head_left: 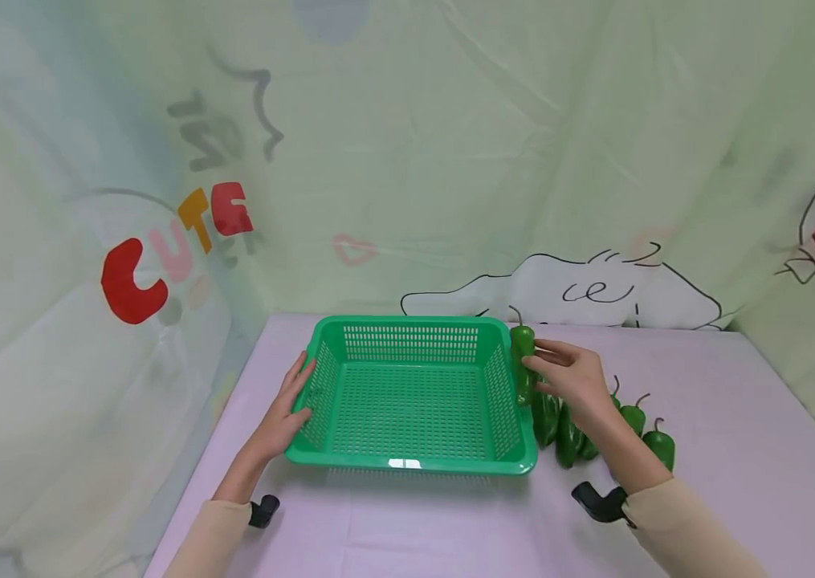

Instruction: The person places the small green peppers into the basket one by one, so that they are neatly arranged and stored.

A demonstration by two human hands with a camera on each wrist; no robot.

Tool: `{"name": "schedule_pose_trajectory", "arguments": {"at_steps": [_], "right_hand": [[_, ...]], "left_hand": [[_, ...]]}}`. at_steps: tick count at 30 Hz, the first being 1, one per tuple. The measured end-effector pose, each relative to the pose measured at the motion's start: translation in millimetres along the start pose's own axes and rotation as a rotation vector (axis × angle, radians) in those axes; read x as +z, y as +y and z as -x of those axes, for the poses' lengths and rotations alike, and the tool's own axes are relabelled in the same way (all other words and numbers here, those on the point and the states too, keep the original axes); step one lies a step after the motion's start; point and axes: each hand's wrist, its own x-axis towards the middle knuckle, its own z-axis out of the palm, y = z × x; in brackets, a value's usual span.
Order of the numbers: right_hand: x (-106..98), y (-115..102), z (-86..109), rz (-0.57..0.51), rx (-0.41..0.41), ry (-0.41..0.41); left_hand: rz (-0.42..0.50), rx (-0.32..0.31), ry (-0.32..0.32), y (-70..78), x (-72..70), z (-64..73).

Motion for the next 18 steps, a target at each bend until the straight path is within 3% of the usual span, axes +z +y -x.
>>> {"name": "schedule_pose_trajectory", "arguments": {"at_steps": [8,18], "right_hand": [[46,-26,-14.4,-0.093,-0.012,-0.082],[101,-52,-22.8,-0.131,-0.053,-0.155]], "left_hand": [[0.002,0.011,0.001,-4.0,-0.8,-0.2],[0.001,0.020,0.010,-6.6,-1.5,-3.2]]}}
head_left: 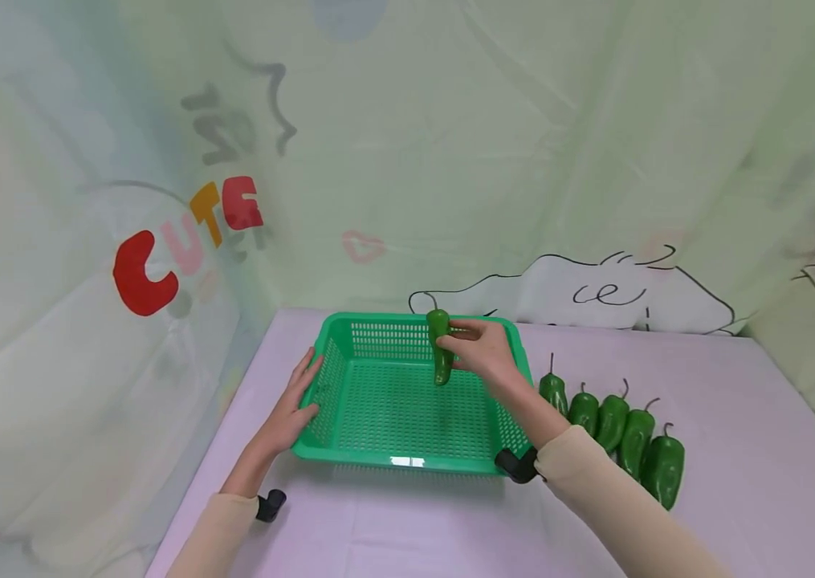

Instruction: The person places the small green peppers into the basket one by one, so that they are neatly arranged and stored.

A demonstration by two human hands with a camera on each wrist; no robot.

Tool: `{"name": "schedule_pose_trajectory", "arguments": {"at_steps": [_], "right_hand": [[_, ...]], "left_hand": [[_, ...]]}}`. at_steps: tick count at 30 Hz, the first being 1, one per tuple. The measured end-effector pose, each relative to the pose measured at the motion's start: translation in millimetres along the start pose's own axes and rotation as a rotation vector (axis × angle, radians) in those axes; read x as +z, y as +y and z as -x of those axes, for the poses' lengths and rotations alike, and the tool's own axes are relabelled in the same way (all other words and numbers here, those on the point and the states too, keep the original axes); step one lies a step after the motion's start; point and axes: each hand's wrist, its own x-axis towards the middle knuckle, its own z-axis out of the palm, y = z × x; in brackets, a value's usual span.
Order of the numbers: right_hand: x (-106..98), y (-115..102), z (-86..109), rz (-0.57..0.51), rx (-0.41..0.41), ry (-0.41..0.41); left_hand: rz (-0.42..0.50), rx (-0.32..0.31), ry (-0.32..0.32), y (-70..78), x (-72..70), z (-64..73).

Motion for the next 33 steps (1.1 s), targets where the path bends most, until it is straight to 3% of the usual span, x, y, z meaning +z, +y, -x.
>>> {"name": "schedule_pose_trajectory", "arguments": {"at_steps": [10,16,22,24,28,33], "right_hand": [[61,-1,-15.3,-0.103,0.111,-0.064],[87,-1,-25.3,-0.111,0.130,-0.099],[105,2,-35.0,-0.037,0.107,-0.134],[110,3,-37.3,0.003,0.097,-0.141],[118,7,-41.0,0.072,0.086,-0.162],[122,8,-45.0,0.121,0.106,-0.178]], "left_hand": [[-0.006,-0.005,0.010,1.2,0.3,-1.2],[0.001,-0.003,0.010,3.7,-0.1,-1.5],[0.008,0.010,0.013,5.2,-1.0,-1.4],[0.010,-0.001,0.008,16.0,-3.2,-0.3],[0.012,-0.010,0.008,17.8,-4.1,-0.3],[0.014,-0.001,0.008,5.4,-2.5,-2.1]]}}
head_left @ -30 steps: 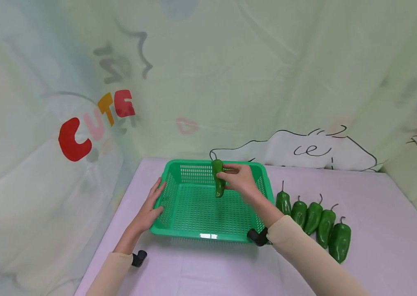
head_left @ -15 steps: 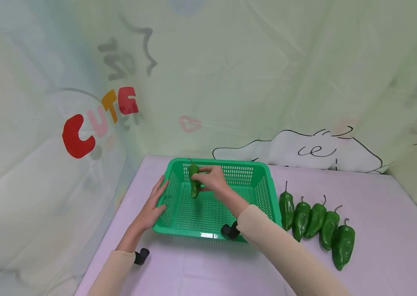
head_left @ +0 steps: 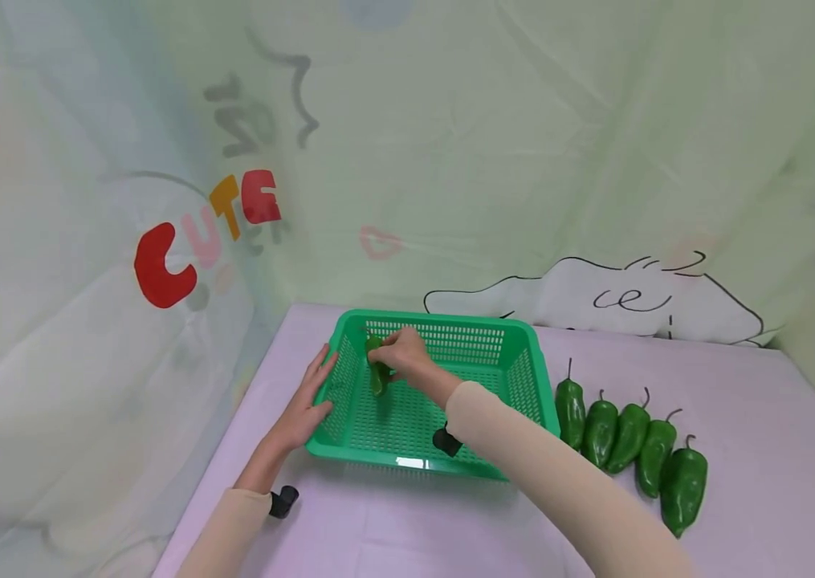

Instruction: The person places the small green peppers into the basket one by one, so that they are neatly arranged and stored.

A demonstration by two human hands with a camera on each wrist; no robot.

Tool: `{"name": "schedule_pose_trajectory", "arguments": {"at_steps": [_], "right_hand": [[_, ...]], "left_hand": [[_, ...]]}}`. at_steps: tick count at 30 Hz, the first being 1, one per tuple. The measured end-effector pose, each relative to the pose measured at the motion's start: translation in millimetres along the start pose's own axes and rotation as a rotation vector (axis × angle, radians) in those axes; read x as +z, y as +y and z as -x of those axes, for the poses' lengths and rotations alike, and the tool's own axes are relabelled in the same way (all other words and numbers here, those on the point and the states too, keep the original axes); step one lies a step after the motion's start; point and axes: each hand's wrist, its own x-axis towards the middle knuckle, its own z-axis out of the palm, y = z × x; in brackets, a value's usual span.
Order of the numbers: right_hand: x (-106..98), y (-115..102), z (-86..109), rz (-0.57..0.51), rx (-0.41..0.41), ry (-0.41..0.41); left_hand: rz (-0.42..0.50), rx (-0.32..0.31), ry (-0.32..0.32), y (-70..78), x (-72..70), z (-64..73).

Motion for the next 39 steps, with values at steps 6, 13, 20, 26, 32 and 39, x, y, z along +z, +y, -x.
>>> {"name": "schedule_pose_trajectory", "arguments": {"at_steps": [6,13,20,26,32,39], "right_hand": [[4,5,-4.4,0.011,0.067,-0.055],[12,8,-4.2,-0.007,0.098,-0.100],[23,17,-7.1,0.040,0.112,-0.086],[31,27,-11.0,0.103,0.113,-0.075],[36,37,-13.4,0.116,0.112,-0.078],[39,40,-14.8,0.104,0.105,-0.073]], "left_hand": [[-0.023,-0.011,-0.006,-1.9,-1.3,1.0],[-0.018,0.011,-0.008,-4.1,-2.2,1.4],[0.006,0.017,-0.008,-7.4,-0.2,2.8],[0.023,0.005,0.000,11.0,-0.1,4.6],[0.014,-0.020,-0.032,38.2,-5.5,6.9],[0.001,-0.025,-0.034,37.9,-6.8,4.7]]}}
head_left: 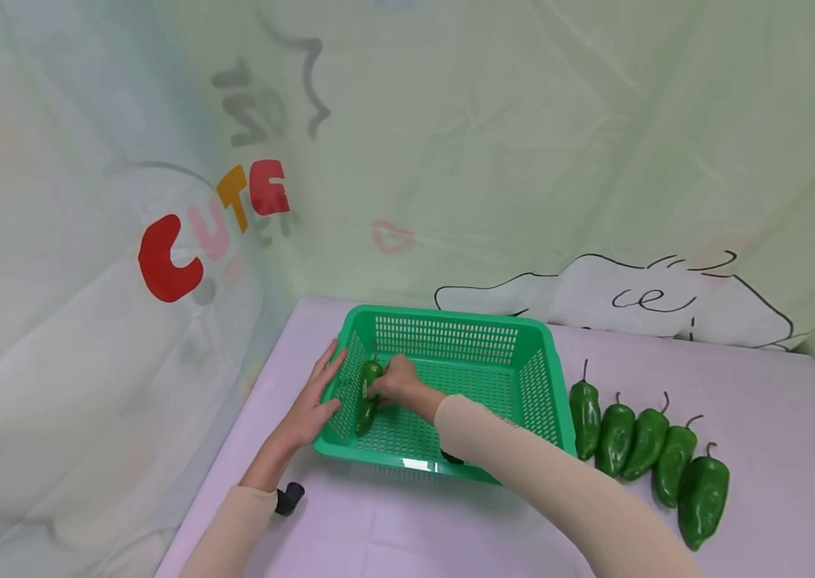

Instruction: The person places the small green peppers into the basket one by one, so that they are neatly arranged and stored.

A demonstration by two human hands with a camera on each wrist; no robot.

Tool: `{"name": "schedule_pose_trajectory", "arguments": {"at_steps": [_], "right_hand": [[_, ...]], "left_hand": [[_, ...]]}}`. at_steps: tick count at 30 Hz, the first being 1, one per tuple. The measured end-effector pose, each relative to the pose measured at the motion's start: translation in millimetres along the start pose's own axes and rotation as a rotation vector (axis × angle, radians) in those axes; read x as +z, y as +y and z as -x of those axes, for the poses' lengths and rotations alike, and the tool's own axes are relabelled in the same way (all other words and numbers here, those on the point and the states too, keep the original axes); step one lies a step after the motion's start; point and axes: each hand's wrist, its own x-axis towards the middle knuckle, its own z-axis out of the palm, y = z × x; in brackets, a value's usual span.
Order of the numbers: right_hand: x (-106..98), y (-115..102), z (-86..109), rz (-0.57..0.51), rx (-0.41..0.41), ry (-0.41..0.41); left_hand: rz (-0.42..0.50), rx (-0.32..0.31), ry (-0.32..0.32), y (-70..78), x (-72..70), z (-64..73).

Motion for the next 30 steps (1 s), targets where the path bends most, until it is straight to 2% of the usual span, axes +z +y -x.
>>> {"name": "schedule_pose_trajectory", "arguments": {"at_steps": [2,9,15,18,25,30], "right_hand": [[-3,0,1.8,0.003,0.002,0.003],[-23,-11,5.8,0.065,0.017,-0.009],[-49,-25,13.3,0.038,0.020,-0.018],[-61,-34,20.5,0.001,0.009,-0.039],[-84,-52,25.0,-0.044,-0.042,-0.058],[-94,-58,27.8,-0.080,-0.078,-0.045]], "left_hand": [[0.004,0.007,0.002,-6.8,2.6,-2.5],[-0.036,0.053,0.027,-47.8,7.4,-12.0],[-0.018,0.061,0.014,-58.2,4.3,-17.2],[-0.015,0.033,0.015,-59.4,1.1,-17.5],[0.017,0.002,-0.007,-23.1,-17.2,-12.1],[0.010,-0.004,-0.004,-31.1,-27.8,-12.5]]}}
